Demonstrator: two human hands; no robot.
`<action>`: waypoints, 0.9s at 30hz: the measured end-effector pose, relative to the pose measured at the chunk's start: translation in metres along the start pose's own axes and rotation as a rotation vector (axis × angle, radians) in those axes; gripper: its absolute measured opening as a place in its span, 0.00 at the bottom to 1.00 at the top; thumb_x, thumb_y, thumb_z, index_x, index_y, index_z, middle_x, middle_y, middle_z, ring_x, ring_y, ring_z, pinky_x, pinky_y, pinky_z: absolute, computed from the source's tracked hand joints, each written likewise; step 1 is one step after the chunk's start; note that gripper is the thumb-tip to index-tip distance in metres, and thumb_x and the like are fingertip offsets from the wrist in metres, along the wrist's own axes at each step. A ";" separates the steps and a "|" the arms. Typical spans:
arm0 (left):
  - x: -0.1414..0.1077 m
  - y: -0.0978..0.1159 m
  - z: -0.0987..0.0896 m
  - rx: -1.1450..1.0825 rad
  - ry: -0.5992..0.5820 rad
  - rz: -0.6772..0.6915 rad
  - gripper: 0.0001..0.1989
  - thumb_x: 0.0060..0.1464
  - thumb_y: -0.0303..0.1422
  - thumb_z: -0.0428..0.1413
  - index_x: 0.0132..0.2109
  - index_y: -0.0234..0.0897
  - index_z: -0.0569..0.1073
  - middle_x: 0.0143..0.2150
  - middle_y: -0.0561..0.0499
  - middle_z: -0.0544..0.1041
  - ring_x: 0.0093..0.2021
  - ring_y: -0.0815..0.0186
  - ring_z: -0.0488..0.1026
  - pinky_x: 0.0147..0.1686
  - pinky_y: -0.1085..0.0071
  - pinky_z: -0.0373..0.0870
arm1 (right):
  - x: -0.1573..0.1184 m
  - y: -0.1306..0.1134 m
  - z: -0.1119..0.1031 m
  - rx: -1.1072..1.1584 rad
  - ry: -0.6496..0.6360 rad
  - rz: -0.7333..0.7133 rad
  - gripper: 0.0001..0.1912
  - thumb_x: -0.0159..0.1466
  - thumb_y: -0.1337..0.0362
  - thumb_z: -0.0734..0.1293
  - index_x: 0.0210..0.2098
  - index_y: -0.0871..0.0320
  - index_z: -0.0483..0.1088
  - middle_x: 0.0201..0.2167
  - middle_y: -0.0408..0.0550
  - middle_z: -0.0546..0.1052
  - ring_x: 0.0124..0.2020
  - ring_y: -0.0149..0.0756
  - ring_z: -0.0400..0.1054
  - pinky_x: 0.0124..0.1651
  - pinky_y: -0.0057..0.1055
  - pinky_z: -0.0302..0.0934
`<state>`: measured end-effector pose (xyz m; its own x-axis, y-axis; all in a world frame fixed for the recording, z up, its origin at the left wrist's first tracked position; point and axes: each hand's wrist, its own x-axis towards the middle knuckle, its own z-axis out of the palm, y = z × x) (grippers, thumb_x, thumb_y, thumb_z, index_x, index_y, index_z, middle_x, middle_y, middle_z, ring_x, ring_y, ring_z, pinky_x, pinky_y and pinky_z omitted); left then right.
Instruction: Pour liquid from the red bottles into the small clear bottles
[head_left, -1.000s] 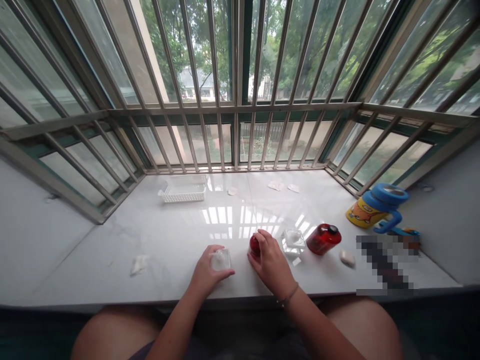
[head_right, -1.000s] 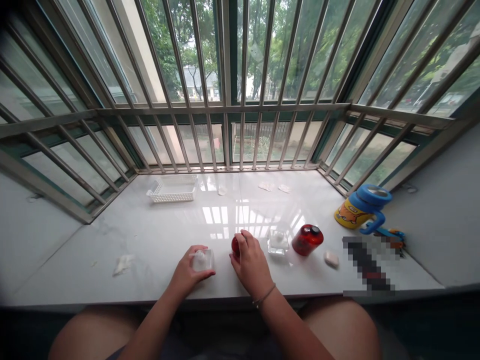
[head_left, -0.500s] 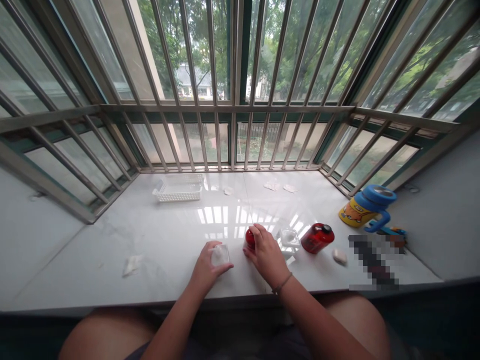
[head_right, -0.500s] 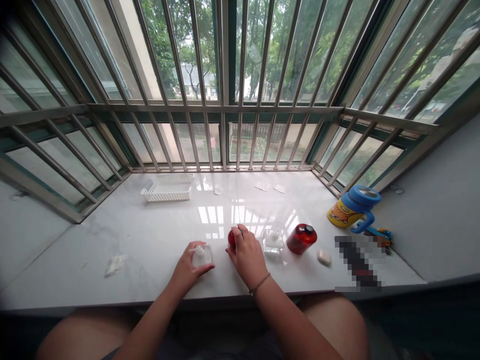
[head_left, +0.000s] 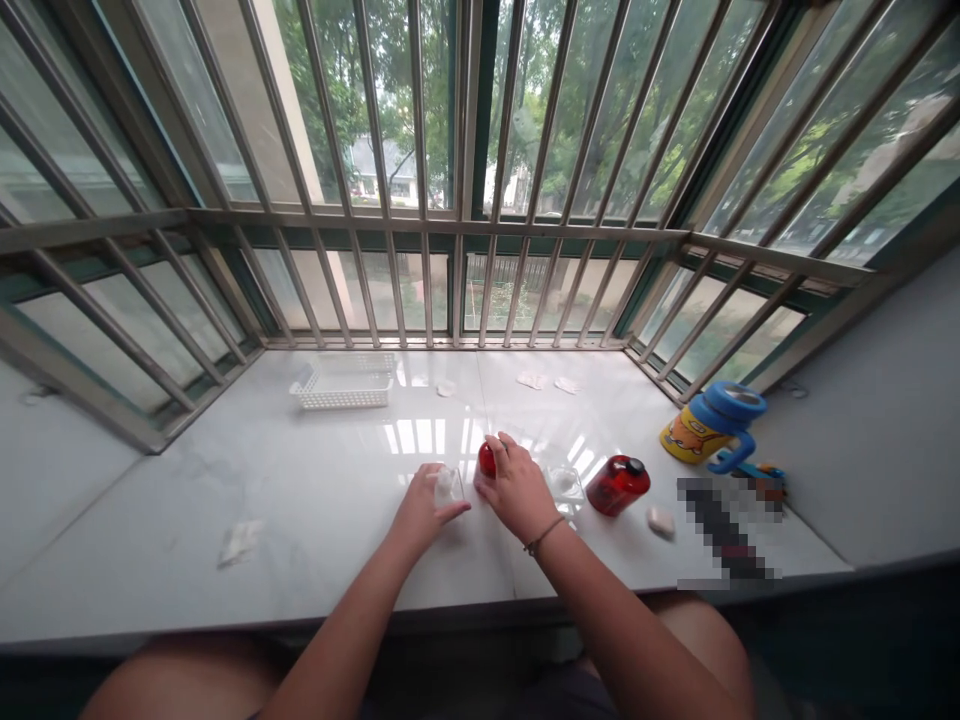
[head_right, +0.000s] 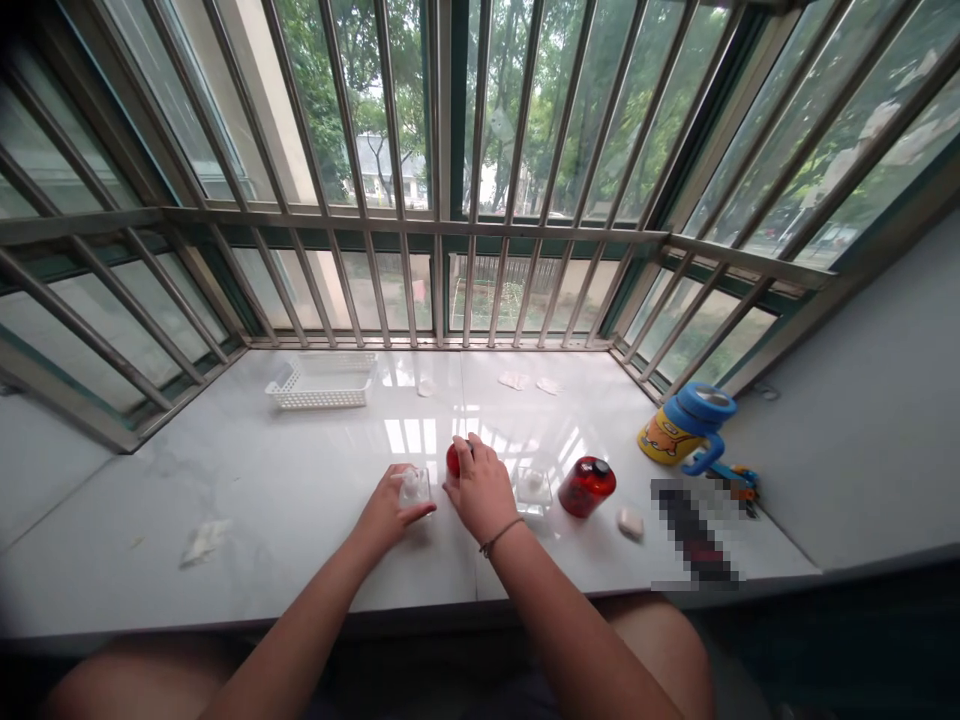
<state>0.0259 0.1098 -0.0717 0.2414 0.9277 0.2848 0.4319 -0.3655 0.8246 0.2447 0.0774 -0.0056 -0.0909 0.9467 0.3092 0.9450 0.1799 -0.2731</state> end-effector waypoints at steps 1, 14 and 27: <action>0.000 -0.001 0.000 -0.002 0.000 0.005 0.26 0.47 0.38 0.75 0.52 0.43 0.77 0.53 0.45 0.76 0.57 0.48 0.76 0.63 0.49 0.72 | -0.003 0.002 -0.005 0.006 0.014 -0.021 0.45 0.66 0.60 0.76 0.75 0.51 0.53 0.73 0.61 0.62 0.70 0.57 0.62 0.67 0.52 0.65; -0.003 -0.004 0.002 -0.004 -0.005 -0.031 0.24 0.47 0.37 0.76 0.50 0.43 0.77 0.54 0.46 0.76 0.57 0.49 0.76 0.63 0.48 0.72 | -0.059 0.062 -0.029 -0.272 -0.124 0.349 0.26 0.74 0.63 0.64 0.70 0.61 0.65 0.66 0.68 0.68 0.55 0.60 0.73 0.59 0.50 0.68; -0.006 -0.009 0.004 -0.008 0.036 0.032 0.27 0.45 0.39 0.77 0.50 0.43 0.77 0.51 0.47 0.77 0.53 0.51 0.77 0.58 0.48 0.76 | 0.102 0.098 -0.016 -0.080 -0.316 0.398 0.25 0.75 0.56 0.67 0.67 0.59 0.65 0.63 0.65 0.69 0.49 0.48 0.78 0.52 0.41 0.70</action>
<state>0.0240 0.1073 -0.0829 0.2233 0.9178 0.3282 0.4172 -0.3943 0.8188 0.3329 0.1874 0.0135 0.2020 0.9745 -0.0980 0.9458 -0.2201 -0.2390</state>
